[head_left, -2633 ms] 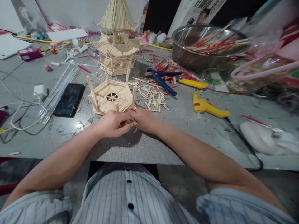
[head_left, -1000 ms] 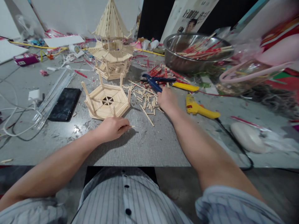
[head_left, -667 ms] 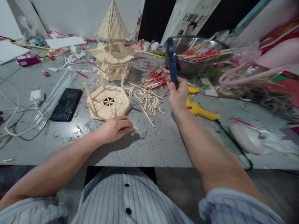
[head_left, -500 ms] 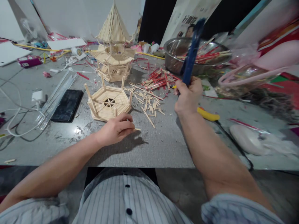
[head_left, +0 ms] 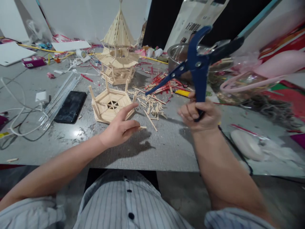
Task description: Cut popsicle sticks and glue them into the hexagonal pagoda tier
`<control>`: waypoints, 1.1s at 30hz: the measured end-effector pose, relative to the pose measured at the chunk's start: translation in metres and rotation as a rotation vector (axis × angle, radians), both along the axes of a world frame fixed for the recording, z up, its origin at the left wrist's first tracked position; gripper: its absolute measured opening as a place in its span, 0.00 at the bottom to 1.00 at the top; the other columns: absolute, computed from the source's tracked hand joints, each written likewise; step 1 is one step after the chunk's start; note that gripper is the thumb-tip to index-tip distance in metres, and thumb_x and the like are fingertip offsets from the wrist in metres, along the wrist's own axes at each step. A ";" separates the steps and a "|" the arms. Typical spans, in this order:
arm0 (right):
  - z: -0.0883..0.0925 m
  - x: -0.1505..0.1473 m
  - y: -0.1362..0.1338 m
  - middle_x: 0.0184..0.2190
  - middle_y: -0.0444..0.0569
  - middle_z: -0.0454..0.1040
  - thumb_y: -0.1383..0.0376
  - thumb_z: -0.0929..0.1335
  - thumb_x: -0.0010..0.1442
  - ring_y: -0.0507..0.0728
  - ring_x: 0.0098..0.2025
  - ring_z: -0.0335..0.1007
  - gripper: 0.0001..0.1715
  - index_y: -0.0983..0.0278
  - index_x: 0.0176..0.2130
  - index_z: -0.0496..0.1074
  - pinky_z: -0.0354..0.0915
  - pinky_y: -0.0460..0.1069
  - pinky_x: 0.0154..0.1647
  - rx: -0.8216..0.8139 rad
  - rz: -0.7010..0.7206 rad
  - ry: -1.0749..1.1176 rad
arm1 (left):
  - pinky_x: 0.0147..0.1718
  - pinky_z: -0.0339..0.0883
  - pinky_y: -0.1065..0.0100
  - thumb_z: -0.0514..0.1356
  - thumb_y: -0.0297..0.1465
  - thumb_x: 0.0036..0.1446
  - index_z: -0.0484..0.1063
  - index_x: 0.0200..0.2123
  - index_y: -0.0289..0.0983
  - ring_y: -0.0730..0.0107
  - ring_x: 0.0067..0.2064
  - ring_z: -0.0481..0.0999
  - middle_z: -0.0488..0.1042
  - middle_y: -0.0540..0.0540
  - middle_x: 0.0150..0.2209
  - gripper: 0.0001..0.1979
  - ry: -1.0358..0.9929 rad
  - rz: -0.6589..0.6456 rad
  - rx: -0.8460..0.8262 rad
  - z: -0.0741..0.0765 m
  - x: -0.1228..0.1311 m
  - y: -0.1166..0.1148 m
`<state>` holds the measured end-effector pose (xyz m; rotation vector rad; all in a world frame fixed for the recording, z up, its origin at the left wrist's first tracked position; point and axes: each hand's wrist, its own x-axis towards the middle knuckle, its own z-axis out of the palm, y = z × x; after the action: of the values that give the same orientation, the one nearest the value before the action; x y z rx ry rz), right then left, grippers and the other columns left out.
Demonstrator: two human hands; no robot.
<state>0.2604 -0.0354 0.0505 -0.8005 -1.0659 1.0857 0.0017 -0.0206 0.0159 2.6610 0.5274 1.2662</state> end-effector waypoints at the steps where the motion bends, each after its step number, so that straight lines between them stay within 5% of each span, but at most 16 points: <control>1: -0.004 0.002 0.000 0.04 0.32 0.52 0.64 0.65 0.36 0.47 0.09 0.42 0.10 0.58 0.26 0.64 0.48 0.47 0.18 -0.013 0.028 -0.004 | 0.54 0.62 0.54 0.56 0.29 0.58 0.71 0.33 0.36 0.58 0.60 0.59 0.56 0.39 0.59 0.05 0.004 0.029 -0.008 0.003 0.002 -0.001; 7: -0.023 0.012 0.001 0.09 0.35 0.48 0.60 0.63 0.35 0.49 0.12 0.44 0.09 0.57 0.23 0.61 0.50 0.48 0.17 -0.046 0.181 -0.019 | 0.54 0.60 0.51 0.55 0.32 0.59 0.71 0.32 0.36 0.54 0.61 0.58 0.57 0.37 0.59 0.08 0.010 0.080 -0.187 0.021 0.019 -0.007; 11: -0.027 0.008 -0.002 0.17 0.40 0.55 0.57 0.65 0.37 0.51 0.17 0.52 0.13 0.58 0.22 0.56 0.56 0.51 0.19 -0.033 0.217 -0.070 | 0.45 0.67 0.60 0.55 0.33 0.59 0.70 0.30 0.35 0.63 0.48 0.71 0.68 0.38 0.44 0.09 -0.004 0.009 -0.303 0.027 0.034 -0.008; 14: -0.029 0.003 -0.004 0.30 0.46 0.68 0.56 0.65 0.39 0.56 0.29 0.64 0.12 0.57 0.26 0.61 0.63 0.56 0.29 -0.053 0.294 -0.125 | 0.38 0.67 0.65 0.54 0.33 0.59 0.69 0.28 0.35 0.68 0.40 0.70 0.66 0.44 0.33 0.10 -0.041 -0.005 -0.325 0.027 0.042 -0.011; 16: -0.029 0.000 -0.006 0.42 0.50 0.70 0.53 0.66 0.38 0.60 0.40 0.68 0.21 0.55 0.36 0.66 0.64 0.60 0.38 -0.103 0.395 -0.190 | 0.36 0.66 0.67 0.54 0.32 0.60 0.67 0.28 0.35 0.70 0.36 0.68 0.64 0.46 0.30 0.09 -0.077 -0.019 -0.344 0.022 0.045 -0.014; 19: -0.032 -0.006 -0.009 0.55 0.51 0.64 0.46 0.67 0.36 0.64 0.52 0.63 0.43 0.50 0.52 0.60 0.62 0.63 0.46 -0.151 0.553 -0.227 | 0.34 0.64 0.69 0.53 0.31 0.60 0.65 0.27 0.36 0.73 0.33 0.65 0.61 0.49 0.28 0.09 -0.103 -0.014 -0.409 0.011 0.047 -0.018; 21: -0.034 -0.009 -0.010 0.59 0.51 0.60 0.41 0.65 0.35 0.64 0.55 0.61 0.49 0.51 0.55 0.58 0.60 0.64 0.49 -0.159 0.569 -0.161 | 0.32 0.63 0.69 0.53 0.31 0.60 0.65 0.27 0.36 0.73 0.31 0.64 0.60 0.50 0.27 0.09 -0.100 -0.009 -0.454 0.003 0.046 -0.019; 27: -0.036 -0.021 -0.012 0.58 0.55 0.62 0.31 0.59 0.37 0.66 0.56 0.61 0.49 0.57 0.49 0.67 0.62 0.63 0.48 -0.233 0.541 0.136 | 0.31 0.62 0.70 0.51 0.32 0.61 0.64 0.29 0.36 0.72 0.31 0.63 0.59 0.50 0.27 0.09 -0.075 -0.034 -0.473 -0.003 0.044 -0.023; 33: -0.038 -0.022 -0.011 0.49 0.56 0.69 0.34 0.61 0.38 0.66 0.48 0.67 0.42 0.57 0.43 0.70 0.65 0.62 0.40 -0.186 0.581 0.106 | 0.33 0.63 0.68 0.50 0.33 0.62 0.62 0.28 0.37 0.69 0.34 0.63 0.60 0.48 0.28 0.10 0.013 -0.098 -0.462 0.000 0.044 -0.029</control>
<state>0.2380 -0.0464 0.0128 -0.5780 -1.1494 1.7190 0.0462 -0.0497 0.0158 2.2792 0.5990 0.9605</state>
